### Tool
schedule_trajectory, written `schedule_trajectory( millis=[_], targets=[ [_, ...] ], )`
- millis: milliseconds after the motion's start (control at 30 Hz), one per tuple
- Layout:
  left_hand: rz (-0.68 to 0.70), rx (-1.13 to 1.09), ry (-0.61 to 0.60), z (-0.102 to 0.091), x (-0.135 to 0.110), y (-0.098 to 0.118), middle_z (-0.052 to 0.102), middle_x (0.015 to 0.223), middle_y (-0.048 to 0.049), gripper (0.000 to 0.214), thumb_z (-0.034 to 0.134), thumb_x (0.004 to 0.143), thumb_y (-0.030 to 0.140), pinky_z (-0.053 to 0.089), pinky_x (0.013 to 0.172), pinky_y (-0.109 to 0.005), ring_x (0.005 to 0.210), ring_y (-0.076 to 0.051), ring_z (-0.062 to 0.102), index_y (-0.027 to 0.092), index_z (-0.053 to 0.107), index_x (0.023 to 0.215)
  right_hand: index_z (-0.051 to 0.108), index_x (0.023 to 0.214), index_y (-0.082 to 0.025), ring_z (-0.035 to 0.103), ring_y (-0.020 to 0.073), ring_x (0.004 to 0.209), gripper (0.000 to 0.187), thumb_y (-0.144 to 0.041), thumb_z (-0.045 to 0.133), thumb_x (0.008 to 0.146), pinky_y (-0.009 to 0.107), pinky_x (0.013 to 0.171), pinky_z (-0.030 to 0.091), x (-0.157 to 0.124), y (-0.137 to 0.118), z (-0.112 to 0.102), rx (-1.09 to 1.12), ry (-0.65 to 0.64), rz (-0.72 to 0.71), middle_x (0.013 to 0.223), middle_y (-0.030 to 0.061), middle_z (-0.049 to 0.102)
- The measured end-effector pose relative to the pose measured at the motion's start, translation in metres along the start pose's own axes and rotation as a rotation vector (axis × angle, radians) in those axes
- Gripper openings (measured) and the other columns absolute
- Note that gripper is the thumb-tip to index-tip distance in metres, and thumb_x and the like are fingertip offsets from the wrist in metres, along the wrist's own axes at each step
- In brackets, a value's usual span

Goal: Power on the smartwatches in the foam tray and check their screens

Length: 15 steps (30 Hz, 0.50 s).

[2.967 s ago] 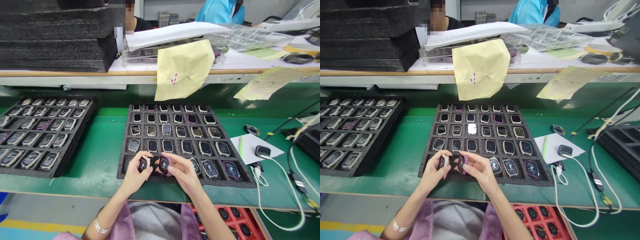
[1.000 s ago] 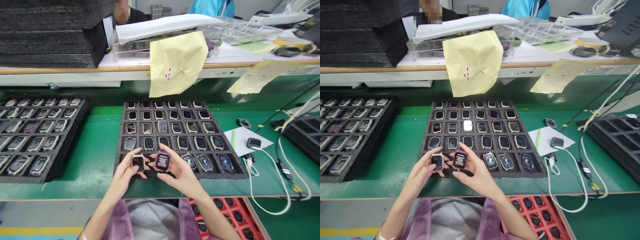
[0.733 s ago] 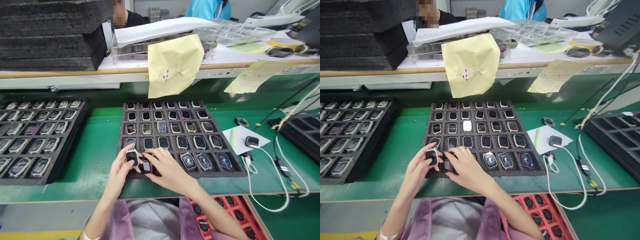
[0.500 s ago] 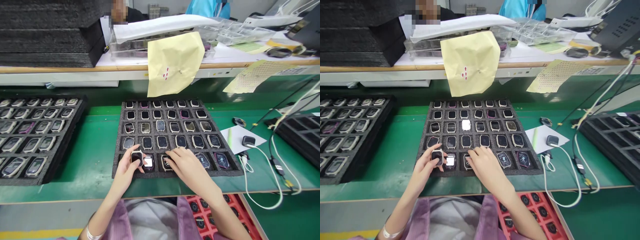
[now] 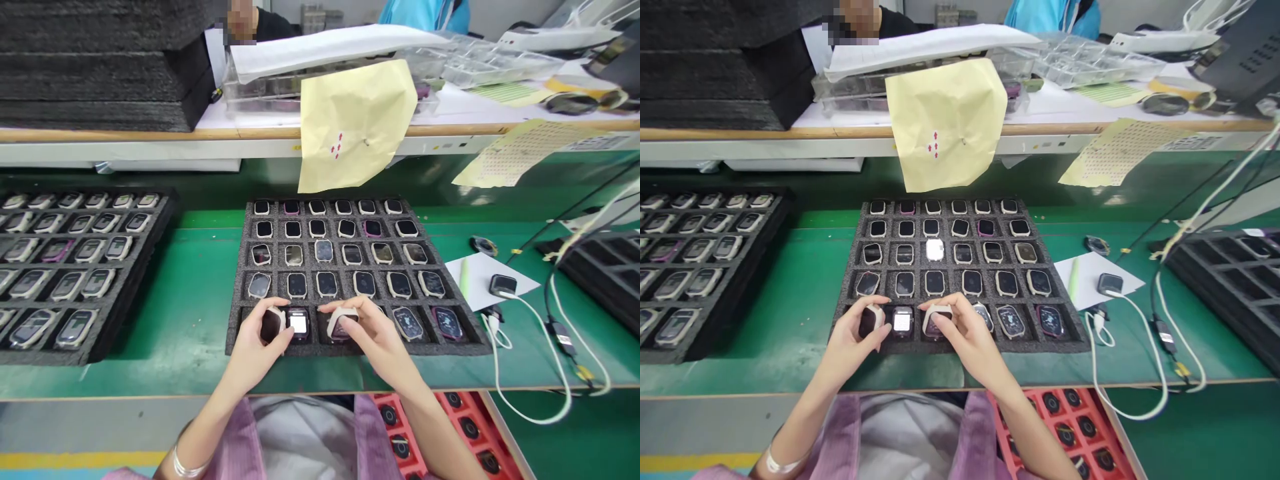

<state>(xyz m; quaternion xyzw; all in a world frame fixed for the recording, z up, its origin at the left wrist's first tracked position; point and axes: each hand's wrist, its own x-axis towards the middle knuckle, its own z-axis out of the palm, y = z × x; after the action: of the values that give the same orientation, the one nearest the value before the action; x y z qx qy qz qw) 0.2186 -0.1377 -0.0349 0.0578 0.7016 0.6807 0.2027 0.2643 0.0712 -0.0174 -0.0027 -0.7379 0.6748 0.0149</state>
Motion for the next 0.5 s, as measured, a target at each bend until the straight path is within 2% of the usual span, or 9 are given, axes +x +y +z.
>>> schedule_trajectory(
  millis=[67,167,267,367,500],
  targets=[
    [0.001,0.003,-0.008,0.0019,0.0004,0.0022,0.047,0.07,0.0066,0.037,0.062,0.08,0.019,0.041,0.052,-0.018,0.054,-0.007,0.047,0.02,0.052,0.115,0.051,0.1,-0.022,0.069,0.0198,0.084,0.01,-0.03,0.055,0.096,0.031,0.071,0.055,0.0012,-0.0019,0.0034,0.204,-0.013,0.082,0.095,0.006,0.071],
    [0.008,0.009,-0.006,0.0033,0.0003,0.0042,0.048,0.072,0.0062,0.039,0.062,0.08,0.019,0.04,0.053,-0.018,0.055,-0.007,0.046,0.02,0.051,0.118,0.053,0.111,-0.02,0.071,0.02,0.073,0.021,-0.033,0.057,0.095,0.027,0.058,0.056,0.0027,-0.0012,0.0067,0.364,-0.03,0.185,0.091,0.0077,0.072],
    [0.005,0.01,-0.017,0.0028,-0.0013,0.004,0.047,0.071,0.0064,0.038,0.06,0.081,0.019,0.039,0.052,-0.018,0.054,-0.007,0.045,0.02,0.051,0.118,0.05,0.128,-0.019,0.071,0.0225,0.088,0.041,-0.034,0.061,0.092,0.034,0.073,0.059,0.0027,0.0002,0.005,0.468,-0.107,0.227,0.105,0.0109,0.071],
    [0.004,0.058,-0.025,0.0019,-0.0029,0.0031,0.048,0.07,0.0064,0.034,0.058,0.079,0.015,0.039,0.052,-0.019,0.053,-0.008,0.045,0.019,0.054,0.112,0.043,0.138,-0.021,0.068,0.023,0.099,0.051,-0.028,0.063,0.091,0.04,0.088,0.055,0.0009,0.0012,0.002,0.537,-0.19,0.237,0.115,0.0106,0.068],
    [0.023,0.1,-0.026,0.0033,-0.0034,0.0026,0.055,0.083,0.0031,0.036,0.058,0.078,0.013,0.039,0.055,-0.02,0.057,-0.008,0.047,0.02,0.053,0.114,0.042,0.14,-0.023,0.067,0.0232,0.1,0.051,-0.024,0.061,0.093,0.04,0.085,0.055,-0.0018,0.0032,0.0018,0.524,-0.198,0.206,0.117,0.0107,0.067]
  ],
)
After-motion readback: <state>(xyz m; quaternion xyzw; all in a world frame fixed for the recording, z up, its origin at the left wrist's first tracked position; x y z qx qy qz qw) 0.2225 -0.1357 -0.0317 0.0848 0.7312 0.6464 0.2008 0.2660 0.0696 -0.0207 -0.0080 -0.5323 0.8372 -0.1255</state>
